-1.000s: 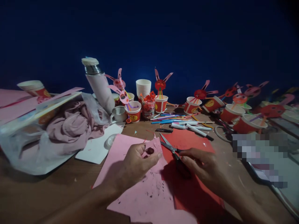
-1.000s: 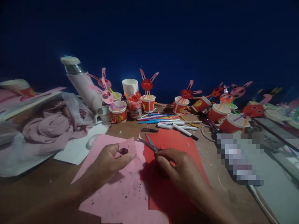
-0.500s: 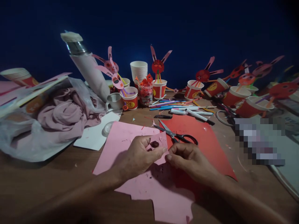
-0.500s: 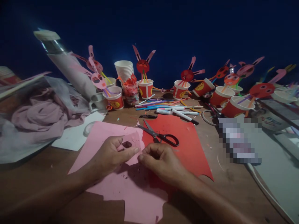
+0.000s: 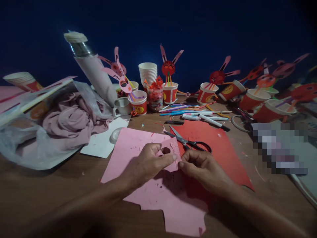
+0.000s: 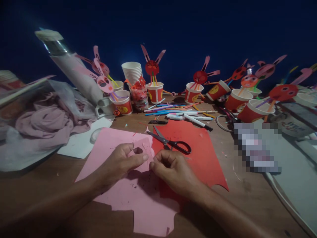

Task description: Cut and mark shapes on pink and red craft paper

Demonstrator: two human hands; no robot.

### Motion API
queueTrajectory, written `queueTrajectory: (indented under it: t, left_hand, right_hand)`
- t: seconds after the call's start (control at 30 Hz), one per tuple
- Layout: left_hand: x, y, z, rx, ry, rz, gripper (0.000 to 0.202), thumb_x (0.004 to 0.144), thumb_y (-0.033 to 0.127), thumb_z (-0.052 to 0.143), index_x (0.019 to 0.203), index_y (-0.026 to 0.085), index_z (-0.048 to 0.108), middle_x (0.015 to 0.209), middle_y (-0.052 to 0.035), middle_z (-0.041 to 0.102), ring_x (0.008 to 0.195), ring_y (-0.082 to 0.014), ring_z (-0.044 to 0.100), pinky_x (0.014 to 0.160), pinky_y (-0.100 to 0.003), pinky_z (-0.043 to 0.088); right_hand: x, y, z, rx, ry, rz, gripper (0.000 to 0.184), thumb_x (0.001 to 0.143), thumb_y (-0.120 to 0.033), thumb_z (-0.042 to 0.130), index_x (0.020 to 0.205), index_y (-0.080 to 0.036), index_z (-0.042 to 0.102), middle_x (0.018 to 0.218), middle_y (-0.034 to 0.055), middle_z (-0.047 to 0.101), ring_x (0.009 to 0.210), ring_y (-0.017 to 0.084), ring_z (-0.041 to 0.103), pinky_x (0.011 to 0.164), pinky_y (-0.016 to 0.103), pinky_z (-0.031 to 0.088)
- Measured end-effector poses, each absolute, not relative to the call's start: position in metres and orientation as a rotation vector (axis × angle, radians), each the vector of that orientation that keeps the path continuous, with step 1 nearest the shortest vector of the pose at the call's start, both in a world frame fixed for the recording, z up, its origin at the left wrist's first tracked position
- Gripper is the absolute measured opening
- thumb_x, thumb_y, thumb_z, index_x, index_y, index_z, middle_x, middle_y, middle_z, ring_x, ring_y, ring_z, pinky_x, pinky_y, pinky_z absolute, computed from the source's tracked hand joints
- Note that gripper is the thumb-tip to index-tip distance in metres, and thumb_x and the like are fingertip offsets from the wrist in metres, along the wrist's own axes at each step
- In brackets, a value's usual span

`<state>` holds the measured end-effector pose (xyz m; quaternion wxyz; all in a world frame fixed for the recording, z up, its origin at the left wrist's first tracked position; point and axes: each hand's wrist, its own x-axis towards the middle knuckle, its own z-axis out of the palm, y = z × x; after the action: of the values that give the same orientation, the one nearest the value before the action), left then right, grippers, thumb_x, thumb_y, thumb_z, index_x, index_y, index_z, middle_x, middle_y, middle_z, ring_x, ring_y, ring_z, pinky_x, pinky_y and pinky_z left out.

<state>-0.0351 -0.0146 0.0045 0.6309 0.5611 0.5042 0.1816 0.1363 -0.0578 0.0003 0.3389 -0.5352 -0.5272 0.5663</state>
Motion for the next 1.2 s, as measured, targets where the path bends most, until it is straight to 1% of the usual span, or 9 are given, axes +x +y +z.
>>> queueTrajectory:
  t: [0.3, 0.43, 0.5, 0.57, 0.67, 0.77, 0.93, 1.07, 1.2]
  left_hand:
    - [-0.034, -0.018, -0.009, 1.289, 1.199, 0.456, 0.027, 0.066, 0.041, 0.061, 0.077, 0.017, 0.054, 0.05, 0.0052, 0.046, 0.041, -0.0094, 0.04, 0.041, -0.021, 0.031]
    - [-0.034, -0.017, -0.006, 1.267, 1.193, 0.479, 0.028, 0.066, 0.042, 0.061, 0.076, 0.018, 0.052, 0.051, 0.005, 0.047, 0.043, -0.0101, 0.043, 0.043, -0.022, 0.033]
    - [-0.035, -0.014, -0.001, 1.253, 1.188, 0.485, 0.028, 0.068, 0.044, 0.059, 0.074, 0.018, 0.05, 0.052, 0.0046, 0.048, 0.043, -0.0103, 0.044, 0.043, -0.022, 0.034]
    - [-0.037, -0.011, 0.004, 1.225, 1.208, 0.524, 0.027, 0.069, 0.044, 0.057, 0.073, 0.018, 0.049, 0.052, 0.0042, 0.048, 0.044, -0.0105, 0.045, 0.044, -0.022, 0.035]
    - [-0.039, -0.005, 0.011, 1.172, 1.242, 0.601, 0.026, 0.069, 0.042, 0.057, 0.072, 0.018, 0.047, 0.056, 0.0032, 0.05, 0.047, -0.0106, 0.047, 0.045, -0.022, 0.037]
    - [-0.039, -0.001, 0.015, 1.11, 1.291, 0.654, 0.026, 0.067, 0.039, 0.059, 0.072, 0.018, 0.046, 0.06, 0.0027, 0.051, 0.05, -0.0097, 0.047, 0.046, -0.02, 0.037]
    - [-0.035, 0.002, 0.019, 1.049, 1.306, 0.65, 0.026, 0.066, 0.037, 0.059, 0.069, 0.018, 0.042, 0.054, 0.0058, 0.045, 0.044, -0.0069, 0.041, 0.044, -0.019, 0.035]
    - [-0.039, 0.004, 0.016, 1.088, 1.377, 0.622, 0.027, 0.066, 0.04, 0.061, 0.074, 0.018, 0.047, 0.057, 0.004, 0.05, 0.049, -0.0094, 0.048, 0.048, -0.022, 0.041]
    - [-0.048, 0.002, 0.01, 1.103, 1.306, 0.628, 0.027, 0.064, 0.038, 0.063, 0.073, 0.016, 0.051, 0.06, 0.0007, 0.055, 0.052, -0.0119, 0.052, 0.047, -0.023, 0.041]
  right_hand:
    - [0.134, -0.058, -0.004, -1.416, -1.4, 1.432, 0.021, 0.075, -0.029, 0.052, 0.06, -0.016, 0.046, 0.053, -0.0061, 0.04, 0.047, 0.005, 0.032, 0.044, 0.019, 0.026]
    - [0.139, -0.054, 0.002, -1.392, -1.493, 1.405, 0.021, 0.077, -0.032, 0.05, 0.063, -0.016, 0.051, 0.055, -0.0047, 0.043, 0.049, 0.007, 0.037, 0.046, 0.02, 0.029]
    - [0.148, -0.05, 0.006, -1.436, -1.653, 1.262, 0.021, 0.08, -0.032, 0.048, 0.069, -0.016, 0.056, 0.06, -0.0015, 0.052, 0.055, 0.01, 0.045, 0.051, 0.021, 0.034]
    - [0.161, -0.045, 0.009, -1.585, -1.83, 0.97, 0.02, 0.08, -0.03, 0.047, 0.077, -0.017, 0.062, 0.069, 0.0019, 0.06, 0.062, 0.013, 0.052, 0.057, 0.024, 0.037]
    - [0.181, -0.037, 0.005, -1.862, -1.996, 0.556, 0.021, 0.076, -0.026, 0.05, 0.09, -0.023, 0.065, 0.072, 0.0019, 0.064, 0.061, 0.016, 0.054, 0.054, 0.025, 0.035]
    - [0.19, -0.032, 0.0, -1.939, -2.136, 0.51, 0.023, 0.071, -0.023, 0.053, 0.09, -0.027, 0.065, 0.075, 0.0004, 0.064, 0.064, 0.016, 0.056, 0.054, 0.024, 0.034]
    - [0.187, -0.035, 0.014, -1.983, -2.171, 0.524, 0.025, 0.068, -0.02, 0.053, 0.089, -0.028, 0.064, 0.082, -0.0008, 0.064, 0.071, 0.017, 0.057, 0.058, 0.023, 0.034]
    - [0.182, -0.039, 0.024, -2.09, -2.214, 0.495, 0.022, 0.064, -0.02, 0.057, 0.084, -0.026, 0.062, 0.076, -0.0005, 0.064, 0.066, 0.017, 0.057, 0.053, 0.023, 0.03]
    - [0.175, -0.041, 0.015, -2.155, -2.24, 0.34, 0.018, 0.069, -0.028, 0.055, 0.085, -0.026, 0.061, 0.075, 0.0008, 0.066, 0.063, 0.018, 0.059, 0.049, 0.023, 0.028]
